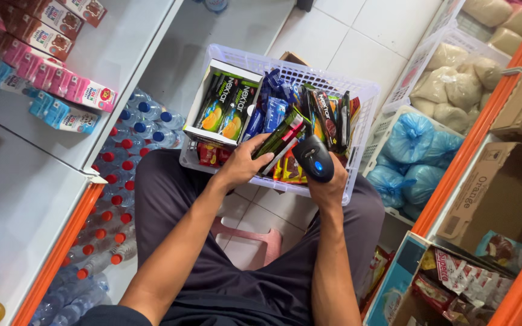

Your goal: The person sits on the floor and uses a handheld scanner to scan individual snack packages and boxes before placing them into a white plastic basket.

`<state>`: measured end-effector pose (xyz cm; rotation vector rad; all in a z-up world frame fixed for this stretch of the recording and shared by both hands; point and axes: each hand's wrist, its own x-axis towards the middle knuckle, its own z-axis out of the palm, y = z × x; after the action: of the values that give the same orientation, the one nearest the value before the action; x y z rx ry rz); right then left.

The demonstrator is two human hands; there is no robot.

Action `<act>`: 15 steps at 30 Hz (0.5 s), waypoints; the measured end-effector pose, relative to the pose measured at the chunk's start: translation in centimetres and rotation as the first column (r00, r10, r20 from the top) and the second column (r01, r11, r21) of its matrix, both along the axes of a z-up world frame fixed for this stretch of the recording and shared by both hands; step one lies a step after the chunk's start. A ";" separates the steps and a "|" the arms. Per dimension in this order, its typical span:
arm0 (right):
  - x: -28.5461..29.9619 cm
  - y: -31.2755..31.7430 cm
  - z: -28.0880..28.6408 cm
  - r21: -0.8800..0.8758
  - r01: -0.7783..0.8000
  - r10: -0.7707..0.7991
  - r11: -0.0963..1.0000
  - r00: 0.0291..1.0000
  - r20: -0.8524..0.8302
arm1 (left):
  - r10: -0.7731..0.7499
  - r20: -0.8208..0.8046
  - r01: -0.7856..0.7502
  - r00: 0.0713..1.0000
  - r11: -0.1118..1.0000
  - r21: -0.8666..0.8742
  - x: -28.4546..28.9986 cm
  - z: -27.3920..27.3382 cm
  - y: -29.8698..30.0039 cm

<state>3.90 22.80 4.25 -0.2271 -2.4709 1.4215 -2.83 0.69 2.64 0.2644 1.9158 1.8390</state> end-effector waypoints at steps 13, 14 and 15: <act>-0.1 1.0 -0.6 0.129 -0.040 0.044 0.991 0.999 -0.025 | -0.030 0.055 0.033 0.998 0.998 -0.055 1.0 -0.3 -0.9; 0.0 1.0 -0.7 0.112 -0.042 0.043 0.993 0.999 -0.010 | -0.030 0.056 0.033 0.998 0.998 -0.055 1.1 -0.3 -0.9; 0.1 1.0 -0.9 0.095 -0.045 0.045 0.994 0.999 0.006 | -0.048 0.043 0.050 0.998 0.997 -0.052 1.1 -0.4 -1.1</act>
<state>3.96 23.81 3.39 -0.1553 -2.5544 1.3177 -1.71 -0.37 2.24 0.2511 1.9098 1.7463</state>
